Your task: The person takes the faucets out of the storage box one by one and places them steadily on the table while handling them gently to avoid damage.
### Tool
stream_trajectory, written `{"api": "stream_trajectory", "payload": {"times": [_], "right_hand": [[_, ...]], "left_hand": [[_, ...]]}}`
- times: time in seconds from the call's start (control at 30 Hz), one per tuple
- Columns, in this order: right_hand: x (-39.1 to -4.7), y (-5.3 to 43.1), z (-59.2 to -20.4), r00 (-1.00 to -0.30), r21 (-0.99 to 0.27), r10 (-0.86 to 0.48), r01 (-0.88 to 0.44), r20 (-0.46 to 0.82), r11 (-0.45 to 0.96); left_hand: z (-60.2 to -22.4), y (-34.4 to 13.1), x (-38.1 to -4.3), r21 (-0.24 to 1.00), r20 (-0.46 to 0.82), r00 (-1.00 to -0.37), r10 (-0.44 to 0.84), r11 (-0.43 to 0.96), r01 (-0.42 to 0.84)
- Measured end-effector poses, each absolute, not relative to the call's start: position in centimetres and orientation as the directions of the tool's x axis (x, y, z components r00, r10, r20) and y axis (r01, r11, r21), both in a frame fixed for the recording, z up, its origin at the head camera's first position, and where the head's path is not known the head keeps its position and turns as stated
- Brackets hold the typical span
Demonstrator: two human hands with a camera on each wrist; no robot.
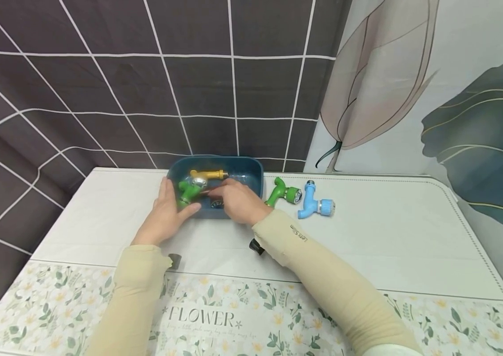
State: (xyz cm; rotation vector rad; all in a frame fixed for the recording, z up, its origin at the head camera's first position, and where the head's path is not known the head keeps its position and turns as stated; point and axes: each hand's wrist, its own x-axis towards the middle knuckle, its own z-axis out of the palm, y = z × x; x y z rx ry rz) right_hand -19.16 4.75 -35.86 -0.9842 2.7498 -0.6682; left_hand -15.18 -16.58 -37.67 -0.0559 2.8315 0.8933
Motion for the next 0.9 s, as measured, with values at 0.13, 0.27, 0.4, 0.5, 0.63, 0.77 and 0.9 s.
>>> {"api": "stream_trajectory", "payload": {"times": [0.13, 0.27, 0.4, 0.5, 0.63, 0.77, 0.9], "right_hand": [[-19.7, 4.5, -36.0, -0.772, -0.456, -0.636, -0.571, 0.014, 0.683], [-20.1, 4.3, -36.1, -0.768, -0.461, -0.641, -0.565, -0.009, 0.684], [-20.4, 4.2, -36.3, -0.758, -0.483, -0.651, -0.557, -0.037, 0.676], [-20.7, 4.1, -36.5, -0.761, -0.499, -0.648, -0.546, -0.041, 0.673], [-21.0, 3.7, -36.8, -0.773, -0.507, -0.633, -0.530, -0.040, 0.680], [-21.2, 3.5, -36.9, -0.777, -0.506, -0.628, -0.524, -0.046, 0.685], [-21.4, 3.3, -36.9, -0.760, -0.499, -0.649, -0.546, -0.044, 0.673]], "left_hand": [[-37.7, -16.6, -15.2, 0.568, -0.174, -0.985, 0.019, 0.819, -0.084], [-37.7, -16.7, -15.2, 0.570, -0.168, -0.986, 0.017, 0.818, -0.083], [-37.8, -16.7, -15.2, 0.572, -0.169, -0.986, 0.014, 0.816, -0.086], [-37.8, -16.7, -15.2, 0.571, -0.170, -0.985, 0.017, 0.817, -0.084], [-37.8, -16.7, -15.2, 0.571, -0.166, -0.986, 0.017, 0.817, -0.082], [-37.8, -16.7, -15.2, 0.570, -0.165, -0.986, 0.017, 0.817, -0.081], [-37.8, -16.7, -15.2, 0.569, -0.166, -0.986, 0.022, 0.819, -0.077]]}}
